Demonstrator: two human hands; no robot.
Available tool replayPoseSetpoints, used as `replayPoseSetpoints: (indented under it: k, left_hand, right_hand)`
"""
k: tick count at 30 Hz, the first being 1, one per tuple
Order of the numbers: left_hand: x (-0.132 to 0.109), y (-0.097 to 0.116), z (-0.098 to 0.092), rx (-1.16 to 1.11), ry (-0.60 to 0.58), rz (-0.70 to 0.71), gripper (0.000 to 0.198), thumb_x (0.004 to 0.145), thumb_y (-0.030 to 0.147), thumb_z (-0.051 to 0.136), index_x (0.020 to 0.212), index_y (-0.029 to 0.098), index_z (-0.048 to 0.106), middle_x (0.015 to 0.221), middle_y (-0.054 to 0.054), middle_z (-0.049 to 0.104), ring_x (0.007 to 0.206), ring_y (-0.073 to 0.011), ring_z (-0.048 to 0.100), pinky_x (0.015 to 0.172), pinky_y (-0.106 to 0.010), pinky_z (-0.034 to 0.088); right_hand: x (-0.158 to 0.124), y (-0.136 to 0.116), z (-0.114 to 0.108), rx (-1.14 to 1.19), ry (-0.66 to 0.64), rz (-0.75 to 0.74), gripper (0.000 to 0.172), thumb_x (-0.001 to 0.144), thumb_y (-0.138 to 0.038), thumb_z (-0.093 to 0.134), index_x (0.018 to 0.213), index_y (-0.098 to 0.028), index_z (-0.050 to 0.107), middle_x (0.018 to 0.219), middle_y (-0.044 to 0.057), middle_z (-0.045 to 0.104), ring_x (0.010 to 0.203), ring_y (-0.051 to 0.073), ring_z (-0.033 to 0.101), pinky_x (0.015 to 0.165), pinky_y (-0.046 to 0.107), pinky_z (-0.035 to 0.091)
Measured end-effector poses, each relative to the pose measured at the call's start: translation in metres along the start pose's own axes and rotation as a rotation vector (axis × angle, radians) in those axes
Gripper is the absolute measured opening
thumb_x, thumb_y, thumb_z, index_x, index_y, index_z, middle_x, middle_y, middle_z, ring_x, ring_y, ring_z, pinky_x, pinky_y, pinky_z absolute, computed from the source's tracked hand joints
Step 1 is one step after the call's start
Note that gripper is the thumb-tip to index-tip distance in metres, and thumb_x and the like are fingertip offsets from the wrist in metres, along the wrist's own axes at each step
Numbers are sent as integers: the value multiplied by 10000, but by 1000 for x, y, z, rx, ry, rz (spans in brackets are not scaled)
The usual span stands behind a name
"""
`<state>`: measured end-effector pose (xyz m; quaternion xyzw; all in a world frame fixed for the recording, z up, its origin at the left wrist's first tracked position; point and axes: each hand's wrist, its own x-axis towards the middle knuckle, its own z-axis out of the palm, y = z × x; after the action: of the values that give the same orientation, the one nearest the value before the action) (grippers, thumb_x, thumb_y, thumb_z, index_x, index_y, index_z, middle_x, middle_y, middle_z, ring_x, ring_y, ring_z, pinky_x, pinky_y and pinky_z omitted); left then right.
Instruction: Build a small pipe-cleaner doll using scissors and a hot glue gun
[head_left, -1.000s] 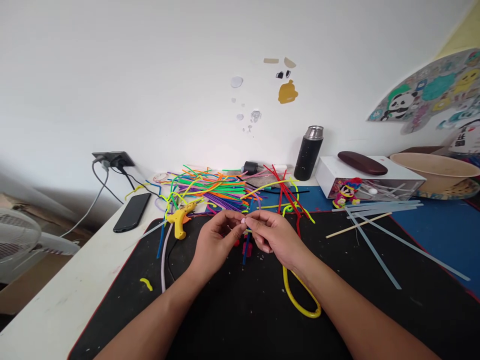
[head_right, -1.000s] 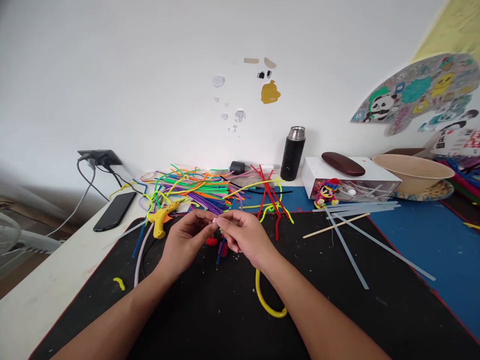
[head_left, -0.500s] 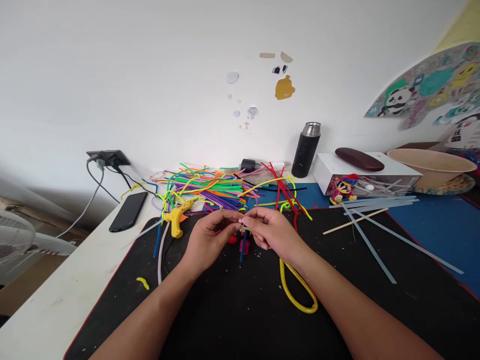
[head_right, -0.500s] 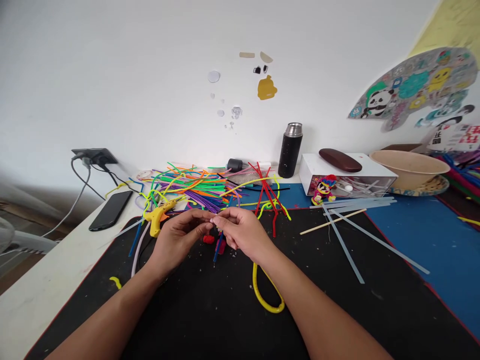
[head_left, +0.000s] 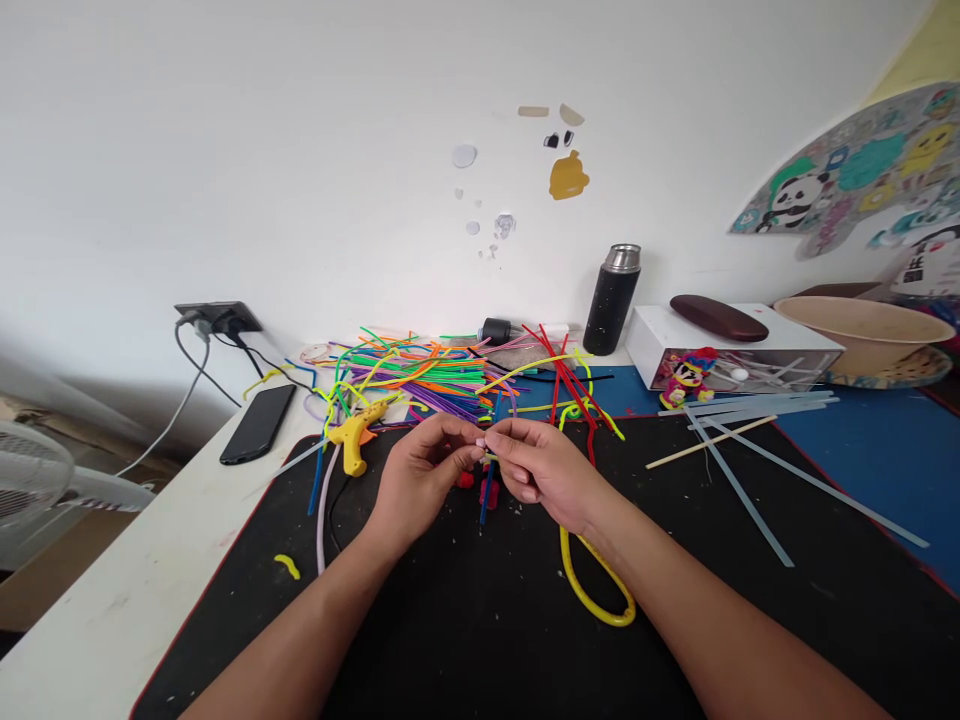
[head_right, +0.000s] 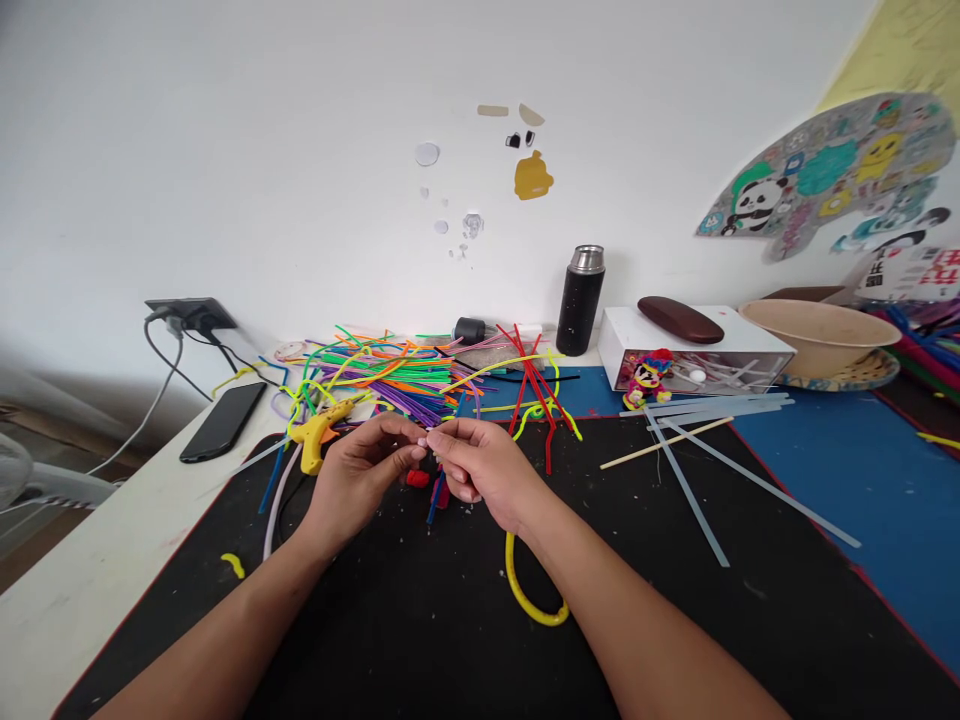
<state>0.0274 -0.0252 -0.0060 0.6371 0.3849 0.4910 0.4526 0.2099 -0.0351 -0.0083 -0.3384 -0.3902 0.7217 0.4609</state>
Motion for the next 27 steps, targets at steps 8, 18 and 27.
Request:
replayPoseSetpoints:
  k: [8, 18, 27]
  left_hand:
    - [-1, -3, 3, -96, -7, -36, 128, 869, 303, 818, 901, 195, 757, 787, 0, 707, 650, -114, 605, 548, -197, 518]
    - [1, -1, 4, -77, -4, -54, 183, 831, 345, 850, 880, 190, 767, 712, 0, 682, 602, -125, 599, 537, -227, 527]
    - [1, -3, -6, 271, -65, 55, 128, 924, 311, 734, 990, 209, 775, 907, -48, 779, 783, -183, 704, 724, -294, 567]
  right_hand:
    - [-1, 2, 2, 154, -53, 98, 435, 743, -491, 924, 826, -178, 633, 467, -138, 404, 354, 26, 295, 392, 197, 144]
    - [-2, 1, 2, 148, -78, 105, 426, 767, -500, 898, 820, -189, 612, 443, -149, 367, 348, 31, 252, 388, 203, 141]
    - [2, 6, 2, -44, 58, 20, 449, 767, -551, 873, 836, -189, 617, 483, -132, 403, 364, 42, 318, 371, 197, 187]
